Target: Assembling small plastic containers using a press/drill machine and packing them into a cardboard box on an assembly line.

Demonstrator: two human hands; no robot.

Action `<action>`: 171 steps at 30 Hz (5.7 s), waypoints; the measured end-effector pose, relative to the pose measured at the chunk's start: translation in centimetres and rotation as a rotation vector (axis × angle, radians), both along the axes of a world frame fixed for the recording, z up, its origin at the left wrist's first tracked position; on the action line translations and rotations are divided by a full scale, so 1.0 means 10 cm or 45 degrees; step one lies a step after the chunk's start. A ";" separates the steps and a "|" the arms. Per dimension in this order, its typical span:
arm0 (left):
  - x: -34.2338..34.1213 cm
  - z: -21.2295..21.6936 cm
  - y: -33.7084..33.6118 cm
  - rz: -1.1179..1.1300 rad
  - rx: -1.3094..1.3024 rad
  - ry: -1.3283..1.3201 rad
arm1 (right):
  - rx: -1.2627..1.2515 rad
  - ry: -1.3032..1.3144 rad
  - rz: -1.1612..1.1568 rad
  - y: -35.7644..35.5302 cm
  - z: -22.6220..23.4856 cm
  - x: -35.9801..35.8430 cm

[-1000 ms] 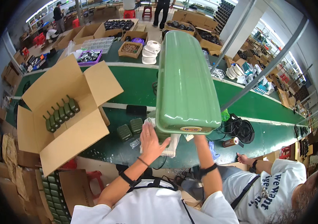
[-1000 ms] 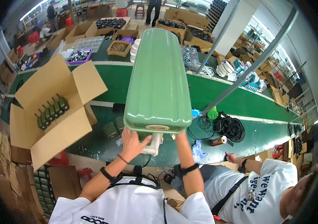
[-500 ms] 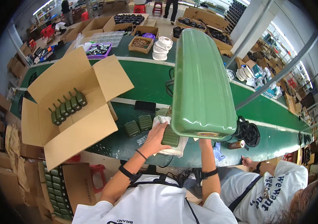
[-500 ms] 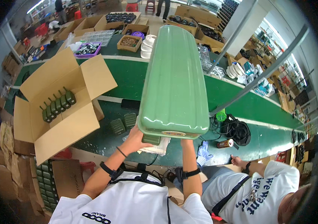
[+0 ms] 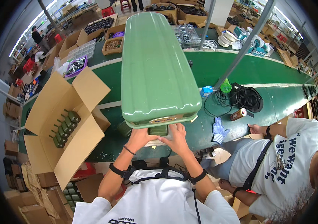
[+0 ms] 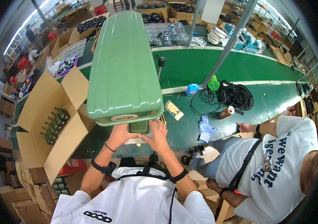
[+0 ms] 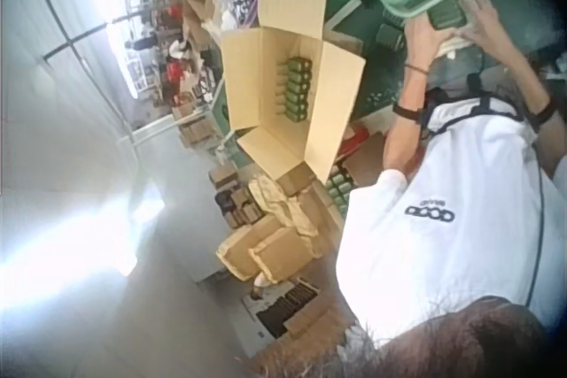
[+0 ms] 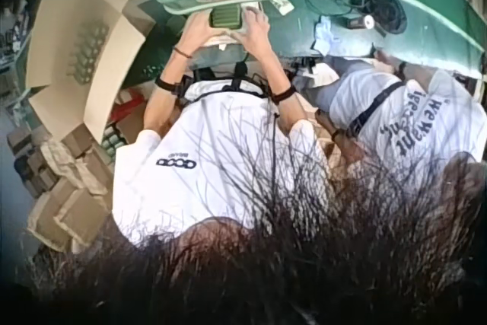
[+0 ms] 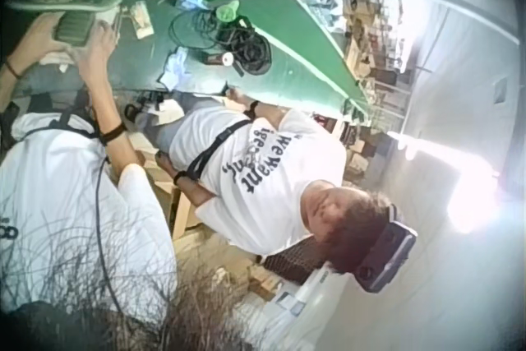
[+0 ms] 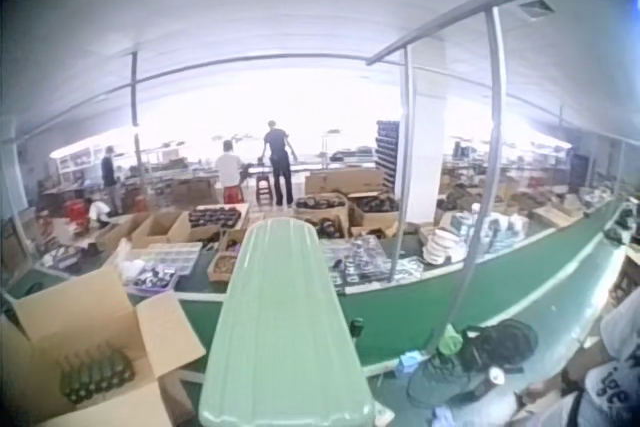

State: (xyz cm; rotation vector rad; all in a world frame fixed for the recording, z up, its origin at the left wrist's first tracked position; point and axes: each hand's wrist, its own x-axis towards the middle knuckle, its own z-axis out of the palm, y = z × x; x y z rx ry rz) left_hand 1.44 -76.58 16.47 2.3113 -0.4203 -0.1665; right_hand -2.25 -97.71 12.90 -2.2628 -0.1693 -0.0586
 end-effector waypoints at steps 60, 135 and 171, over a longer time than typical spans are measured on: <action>-0.74 1.17 1.80 -0.101 -0.460 0.449 | 0.387 0.385 0.194 1.36 0.36 -0.54; -0.29 -0.48 -0.25 0.395 -0.085 -0.378 | 1.411 0.239 -0.133 -0.69 0.15 1.13; -0.21 -0.51 -0.47 0.711 0.037 -0.220 | 1.108 0.418 -0.387 -0.92 0.15 0.23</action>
